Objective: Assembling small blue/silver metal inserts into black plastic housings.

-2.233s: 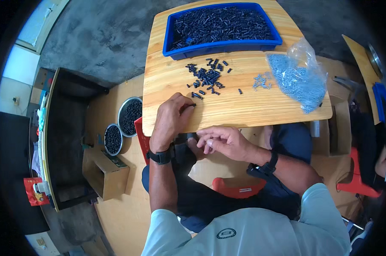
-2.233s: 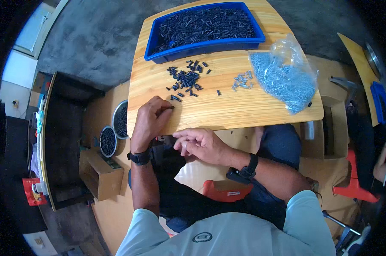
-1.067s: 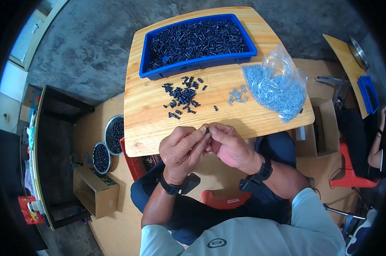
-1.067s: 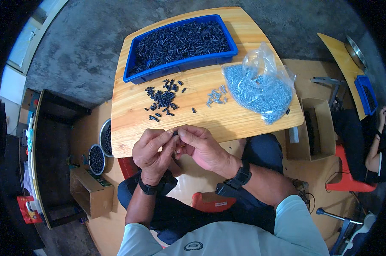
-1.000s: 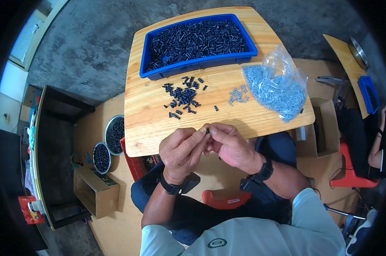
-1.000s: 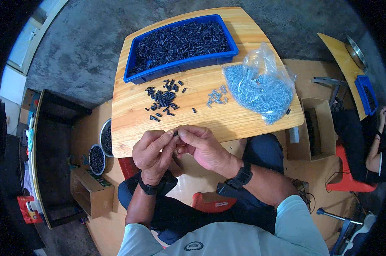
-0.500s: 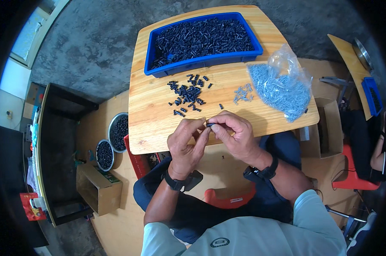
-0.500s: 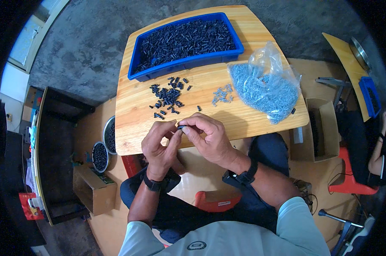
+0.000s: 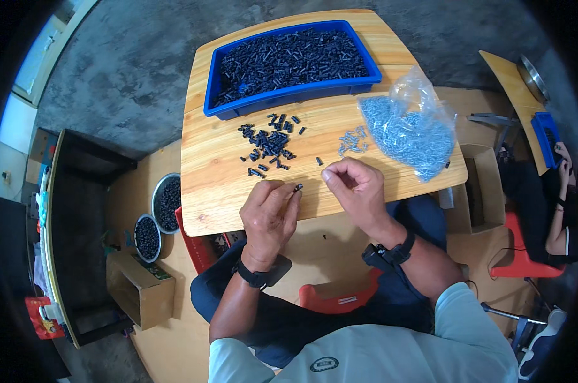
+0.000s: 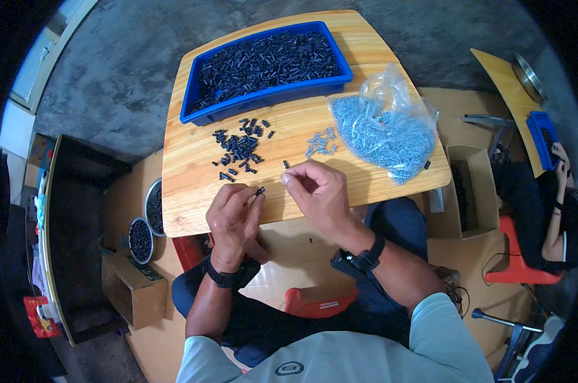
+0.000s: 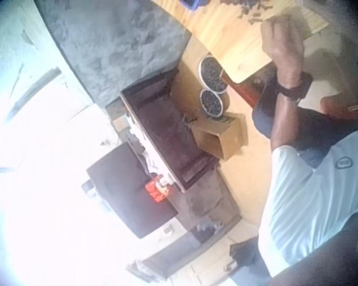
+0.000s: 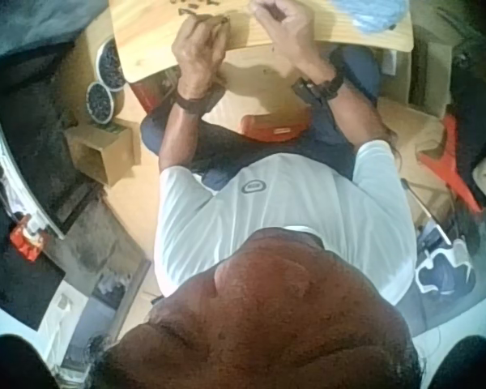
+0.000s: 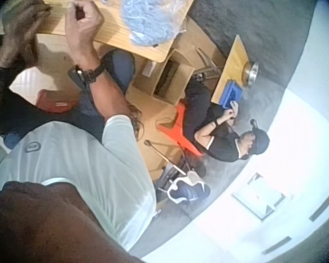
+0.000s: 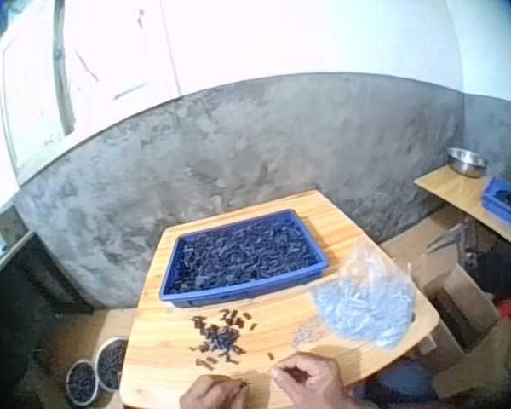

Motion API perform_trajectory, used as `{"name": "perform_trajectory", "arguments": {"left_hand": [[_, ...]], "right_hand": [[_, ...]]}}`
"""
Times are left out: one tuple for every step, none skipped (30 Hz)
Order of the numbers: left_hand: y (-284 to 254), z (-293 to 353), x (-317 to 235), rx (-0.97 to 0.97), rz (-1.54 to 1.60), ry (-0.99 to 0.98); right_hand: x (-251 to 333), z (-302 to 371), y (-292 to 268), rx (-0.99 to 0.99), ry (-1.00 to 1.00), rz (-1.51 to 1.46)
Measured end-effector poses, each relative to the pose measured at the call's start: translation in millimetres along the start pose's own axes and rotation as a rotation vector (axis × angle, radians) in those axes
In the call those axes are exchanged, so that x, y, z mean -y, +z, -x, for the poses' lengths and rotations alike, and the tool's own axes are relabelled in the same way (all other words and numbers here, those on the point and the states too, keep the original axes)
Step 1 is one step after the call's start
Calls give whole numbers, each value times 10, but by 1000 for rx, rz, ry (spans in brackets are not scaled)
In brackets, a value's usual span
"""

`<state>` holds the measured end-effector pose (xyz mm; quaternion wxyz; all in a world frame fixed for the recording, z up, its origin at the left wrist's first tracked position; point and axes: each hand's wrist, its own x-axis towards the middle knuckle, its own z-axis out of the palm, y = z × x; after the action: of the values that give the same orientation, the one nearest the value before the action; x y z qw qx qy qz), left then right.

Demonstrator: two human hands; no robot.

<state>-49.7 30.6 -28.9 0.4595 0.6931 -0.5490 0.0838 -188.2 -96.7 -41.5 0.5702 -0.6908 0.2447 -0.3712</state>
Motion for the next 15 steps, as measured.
{"name": "perform_trajectory", "arguments": {"left_hand": [[0, 2, 13, -1, 5, 1], [2, 9, 29, 21, 2, -15], [4, 16, 37, 43, -3, -32], [8, 22, 31, 42, 0, -32], [9, 28, 21, 54, 29, -66], [8, 32, 9, 67, 58, -101], [11, 34, -9, 66, 59, -101], [19, 34, -34, 54, 130, -138], [24, 37, -52, 42, 198, -175], [37, 36, -63, 41, 196, -175], [54, 31, -73, 15, 222, -157], [71, 27, -87, -11, 246, -139], [92, 24, -93, -13, 242, -140], [116, 21, -93, -26, 244, -116], [134, 19, -86, -39, 245, -93]], "right_hand": [[-22, -15, -3, -79, -33, 43], [-90, -34, -1, -106, -62, 67], [-99, -40, 0, -106, -63, 71], [-103, -44, 4, -105, -75, 100], [-103, -47, 7, -104, -88, 129], [-91, -45, 11, -104, -88, 131], [-68, -35, 14, -59, -94, 127], [-43, -23, 19, -13, -99, 123], [-6, -3, 34, -12, -100, 122], [34, 24, 52, 61, -29, 63], [59, 54, 75, 134, 41, 4], [68, 88, 102, 127, -14, 0], [41, 111, 118, 131, -15, -2], [-12, 131, 129, 121, 33, -57], [-32, 134, 136, 114, 82, -112]]}}
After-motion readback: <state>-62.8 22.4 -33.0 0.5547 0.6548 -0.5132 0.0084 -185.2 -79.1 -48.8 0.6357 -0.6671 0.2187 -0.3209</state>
